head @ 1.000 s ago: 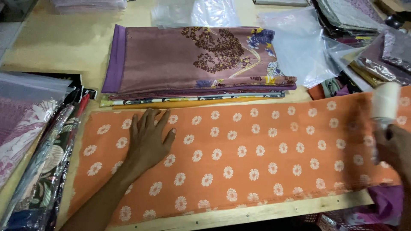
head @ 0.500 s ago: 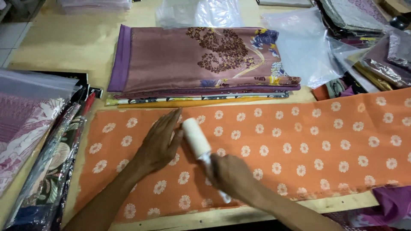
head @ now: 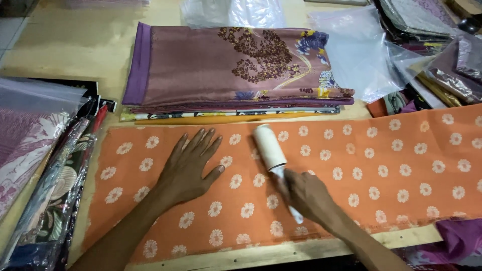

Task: Using a lint roller to remove lint and debris from a piece of patterned fabric on a packing table.

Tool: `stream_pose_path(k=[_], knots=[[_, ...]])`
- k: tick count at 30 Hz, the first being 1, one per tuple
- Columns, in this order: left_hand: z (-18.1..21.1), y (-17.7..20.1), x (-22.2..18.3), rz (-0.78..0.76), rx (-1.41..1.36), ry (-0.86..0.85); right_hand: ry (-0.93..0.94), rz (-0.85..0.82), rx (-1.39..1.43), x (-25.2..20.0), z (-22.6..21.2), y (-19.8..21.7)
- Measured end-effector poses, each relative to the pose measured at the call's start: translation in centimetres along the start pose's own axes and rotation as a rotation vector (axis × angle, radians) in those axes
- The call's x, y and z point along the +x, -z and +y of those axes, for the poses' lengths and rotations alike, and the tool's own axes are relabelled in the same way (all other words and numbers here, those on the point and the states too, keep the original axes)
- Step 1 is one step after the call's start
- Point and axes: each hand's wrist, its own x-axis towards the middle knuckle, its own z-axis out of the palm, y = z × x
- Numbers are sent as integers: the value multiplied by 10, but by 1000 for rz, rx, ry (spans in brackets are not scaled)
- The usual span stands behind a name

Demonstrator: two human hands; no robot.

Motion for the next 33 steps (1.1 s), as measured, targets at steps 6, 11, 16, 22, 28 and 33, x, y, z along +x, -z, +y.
stream_pose_path(k=[6, 11, 16, 22, 28, 33], knots=[[-4, -5, 2, -2, 37, -3, -337, -176, -9, 0, 10, 57], [10, 16, 2, -108, -23, 60, -442, -142, -35, -9, 62, 79], [0, -1, 2, -34, 25, 5, -502, -141, -162, -12, 140, 86], [0, -2, 2, -26, 25, 7, -511, -77, -403, -23, 199, 93], [0, -2, 1, -14, 30, 7, -663, 66, -462, -43, 230, 98], [1, -2, 3, -20, 20, 4, -665, 363, -384, -67, 262, 81]])
